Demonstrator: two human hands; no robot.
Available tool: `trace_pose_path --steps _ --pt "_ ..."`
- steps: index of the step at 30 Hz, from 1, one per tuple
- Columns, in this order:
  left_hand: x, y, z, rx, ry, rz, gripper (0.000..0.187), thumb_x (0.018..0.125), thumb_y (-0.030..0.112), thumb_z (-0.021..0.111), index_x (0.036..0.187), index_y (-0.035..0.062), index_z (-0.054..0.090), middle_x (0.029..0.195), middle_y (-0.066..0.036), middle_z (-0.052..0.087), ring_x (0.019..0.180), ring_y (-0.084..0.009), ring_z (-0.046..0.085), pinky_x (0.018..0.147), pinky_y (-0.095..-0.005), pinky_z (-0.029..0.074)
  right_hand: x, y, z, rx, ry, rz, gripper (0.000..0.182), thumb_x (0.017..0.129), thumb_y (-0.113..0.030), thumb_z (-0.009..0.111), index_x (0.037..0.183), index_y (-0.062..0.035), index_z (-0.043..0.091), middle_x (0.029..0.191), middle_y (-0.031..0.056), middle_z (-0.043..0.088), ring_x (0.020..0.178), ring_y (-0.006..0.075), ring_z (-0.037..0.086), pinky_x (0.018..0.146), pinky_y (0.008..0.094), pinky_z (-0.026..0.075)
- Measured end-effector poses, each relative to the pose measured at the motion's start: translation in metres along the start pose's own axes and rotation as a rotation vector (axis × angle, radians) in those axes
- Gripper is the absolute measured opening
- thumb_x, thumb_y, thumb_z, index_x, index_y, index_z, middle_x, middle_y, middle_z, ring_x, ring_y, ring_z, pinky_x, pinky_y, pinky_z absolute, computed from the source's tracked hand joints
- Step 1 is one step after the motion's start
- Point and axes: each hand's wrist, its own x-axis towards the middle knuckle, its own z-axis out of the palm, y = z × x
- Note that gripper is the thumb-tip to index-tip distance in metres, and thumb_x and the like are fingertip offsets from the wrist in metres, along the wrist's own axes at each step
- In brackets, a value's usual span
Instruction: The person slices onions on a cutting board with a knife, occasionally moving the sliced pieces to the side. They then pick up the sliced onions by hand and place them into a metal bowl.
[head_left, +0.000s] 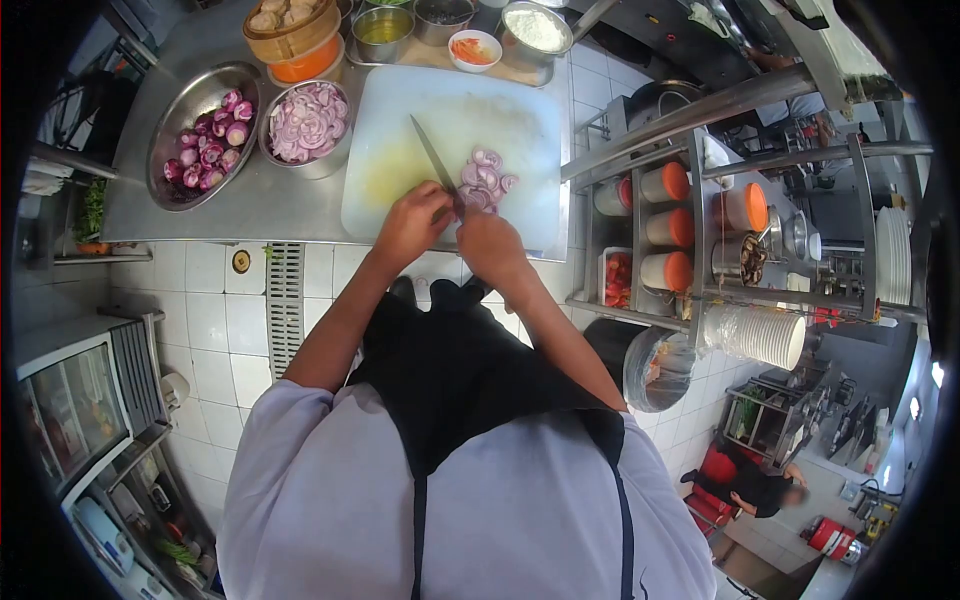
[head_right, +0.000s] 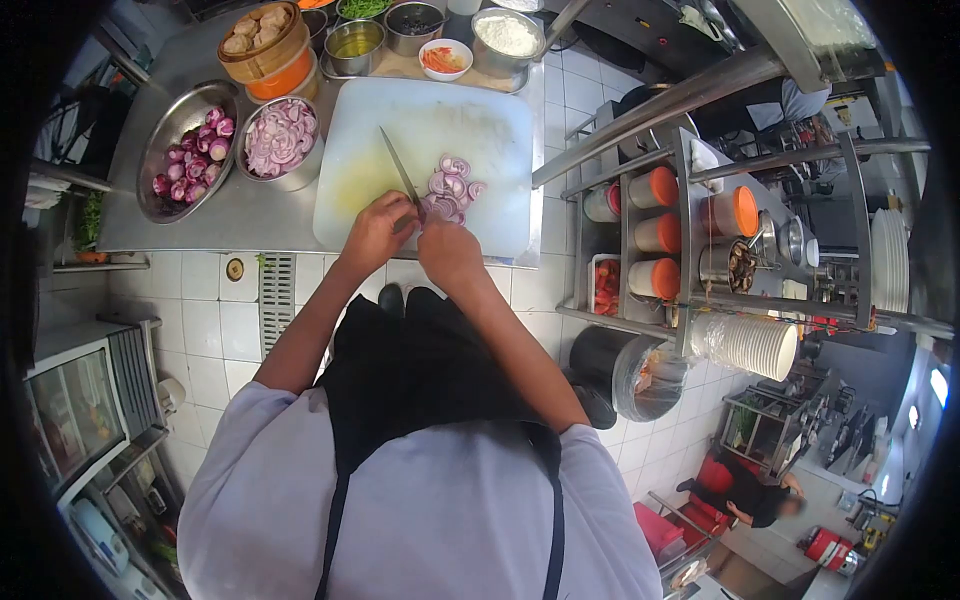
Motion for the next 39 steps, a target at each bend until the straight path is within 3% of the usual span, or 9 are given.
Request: trace_pose_path --steps 4,7,13,22,25,31,34,37,39 --pt "-0.001 -0.002 0.001 -0.033 0.010 -0.004 0.018 0.084 0.004 0.079 0.099 0.0029 0.070 0.105 -0.011 0.068 0.097 -0.0355 0.069 0.084 -0.0441 0.056 0.002 -0.001 0.004 -0.014 0.032 -0.027 0.017 0.093 -0.009 0.059 0.101 0.0059 0.060 0.086 0.0283 0.073 0.083 0.0424 0.075 0.073 0.0510 0.061" --pt "-0.001 -0.003 0.002 -0.042 0.015 0.003 0.018 0.083 0.003 0.080 0.099 0.0031 0.070 0.105 -0.011 0.068 0.097 -0.0357 0.069 0.084 -0.0440 0.056 0.000 -0.004 0.001 0.038 0.025 0.022 0.022 0.096 -0.013 0.056 0.106 0.0067 0.060 0.084 0.0285 0.072 0.082 0.0453 0.074 0.074 0.0540 0.060" --pt "-0.002 -0.004 0.004 -0.034 0.029 0.004 0.021 0.080 0.001 0.080 0.098 0.0035 0.069 0.104 -0.011 0.068 0.097 -0.0351 0.069 0.083 -0.0439 0.057 0.003 -0.002 0.030 -0.023 0.146 -0.016 0.016 0.093 -0.007 0.059 0.101 0.0067 0.057 0.078 0.0258 0.072 0.073 0.0399 0.075 0.063 0.0489 0.060" --pt "-0.003 -0.004 0.016 0.087 0.094 -0.002 0.030 0.077 0.001 0.081 0.103 0.0058 0.066 0.108 -0.012 0.066 0.101 -0.0357 0.068 0.086 -0.0443 0.056 0.003 0.017 0.032 0.041 0.196 -0.076 0.020 0.092 -0.010 0.062 0.103 0.0056 0.058 0.075 0.0240 0.071 0.069 0.0388 0.074 0.061 0.0470 0.060" --pt "0.002 -0.006 0.019 0.112 0.133 -0.014 0.030 0.077 0.001 0.081 0.103 0.0058 0.066 0.108 -0.012 0.066 0.102 -0.0357 0.068 0.087 -0.0443 0.056 0.004 0.025 0.028 -0.085 0.183 -0.119 0.021 0.097 -0.017 0.059 0.104 0.0026 0.056 0.079 0.0248 0.071 0.070 0.0412 0.072 0.062 0.0504 0.058" --pt "0.001 0.007 0.014 0.160 0.328 0.037 0.029 0.081 0.001 0.076 0.108 0.0064 0.070 0.119 -0.014 0.065 0.111 -0.0361 0.066 0.093 -0.0468 0.054 -0.002 0.022 -0.003 -0.079 0.460 -0.050 0.026 0.087 -0.016 0.072 0.096 -0.0022 0.052 0.077 0.0167 0.067 0.065 0.0365 0.072 0.059 0.0444 0.059" --pt "0.002 0.023 0.003 0.275 0.317 0.200 0.038 0.081 0.001 0.071 0.118 0.0098 0.073 0.138 -0.015 0.060 0.130 -0.0365 0.057 0.109 -0.0543 0.046 -0.005 0.033 -0.003 -0.011 0.523 -0.055 0.029 0.085 -0.018 0.075 0.094 -0.0037 0.052 0.077 0.0179 0.066 0.064 0.0389 0.068 0.057 0.0486 0.055" --pt "0.014 0.044 -0.003 0.372 -0.011 0.298 0.047 0.080 0.002 0.069 0.125 0.0133 0.074 0.153 -0.014 0.051 0.147 -0.0355 0.043 0.123 -0.0605 0.030 -0.007 0.040 0.003 0.013 0.545 -0.115 0.032 0.083 -0.018 0.078 0.093 -0.0046 0.050 0.076 0.0170 0.065 0.065 0.0386 0.068 0.058 0.0483 0.055" --pt "0.020 0.040 0.004 0.367 -0.099 0.309 0.047 0.079 0.001 0.069 0.124 0.0142 0.075 0.156 -0.014 0.049 0.150 -0.0354 0.038 0.126 -0.0609 0.024 -0.008 0.042 0.004 0.005 0.545 -0.139 0.032 0.082 -0.018 0.078 0.092 -0.0049 0.050 0.077 0.0166 0.065 0.066 0.0385 0.068 0.058 0.0479 0.055"
